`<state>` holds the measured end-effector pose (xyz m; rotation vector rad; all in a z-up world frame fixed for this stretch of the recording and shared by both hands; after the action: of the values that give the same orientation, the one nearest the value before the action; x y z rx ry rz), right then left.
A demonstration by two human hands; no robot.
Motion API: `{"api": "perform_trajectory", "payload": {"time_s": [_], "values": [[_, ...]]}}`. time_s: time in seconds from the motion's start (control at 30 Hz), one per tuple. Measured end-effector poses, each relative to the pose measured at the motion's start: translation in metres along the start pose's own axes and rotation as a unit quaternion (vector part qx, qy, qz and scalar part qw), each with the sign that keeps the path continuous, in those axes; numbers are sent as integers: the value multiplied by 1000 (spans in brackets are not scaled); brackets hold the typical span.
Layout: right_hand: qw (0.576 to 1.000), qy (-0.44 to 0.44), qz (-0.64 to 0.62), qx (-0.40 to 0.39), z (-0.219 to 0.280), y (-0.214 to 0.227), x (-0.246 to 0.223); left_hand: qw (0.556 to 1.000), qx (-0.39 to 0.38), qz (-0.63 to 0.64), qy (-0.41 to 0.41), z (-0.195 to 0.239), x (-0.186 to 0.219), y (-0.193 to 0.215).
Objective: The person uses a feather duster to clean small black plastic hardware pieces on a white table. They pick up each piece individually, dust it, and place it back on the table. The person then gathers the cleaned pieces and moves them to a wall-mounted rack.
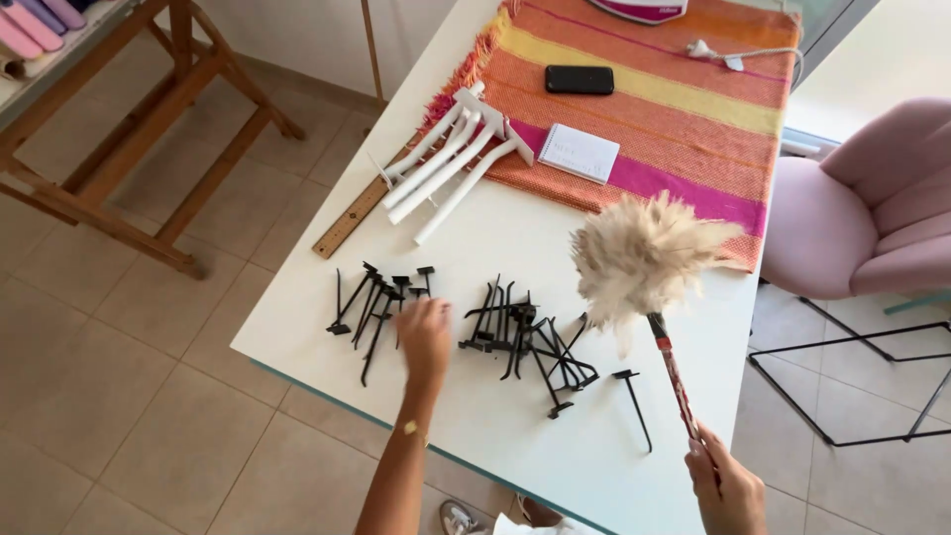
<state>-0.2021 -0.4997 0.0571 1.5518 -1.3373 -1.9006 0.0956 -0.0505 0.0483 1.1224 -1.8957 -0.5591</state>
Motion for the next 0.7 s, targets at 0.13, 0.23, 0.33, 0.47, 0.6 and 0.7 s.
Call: {"api": "perform_trajectory", "payload": {"time_s": [0.13, 0.23, 0.33, 0.47, 0.6, 0.7], "values": [[999, -1, -22, -28, -16, -3, -10, 973, -216, -64, 56, -15, 10, -99], [999, -12, -38, 4, -22, -9, 0, 939, -299, -156, 69, -23, 2, -134], [999, -9, -28, -14, -22, -12, 4, 920, -347, -161, 86, -13, -14, -146], [990, 0, -132, -49, -34, -6, -35, 945, -296, 9, 138, -39, -13, -78], [968, 25, -192, -158, -57, 1, -119, 906, -319, 121, 249, -64, 11, 47], [955, 169, -197, -141, -70, 35, -218, 890, -283, 245, 259, -61, 26, 124]]}}
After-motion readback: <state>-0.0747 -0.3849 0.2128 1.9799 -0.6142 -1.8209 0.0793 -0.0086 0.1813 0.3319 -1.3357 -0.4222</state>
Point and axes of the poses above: each hand's wrist, its own z-axis away from the middle knuckle, its own y-axis out of the back of the hand, x = y × z, the point moved 9 cm from there along -z, towards the middle knuckle, and after that the axes turned 3 degrees about y, right-handed, at the moved point
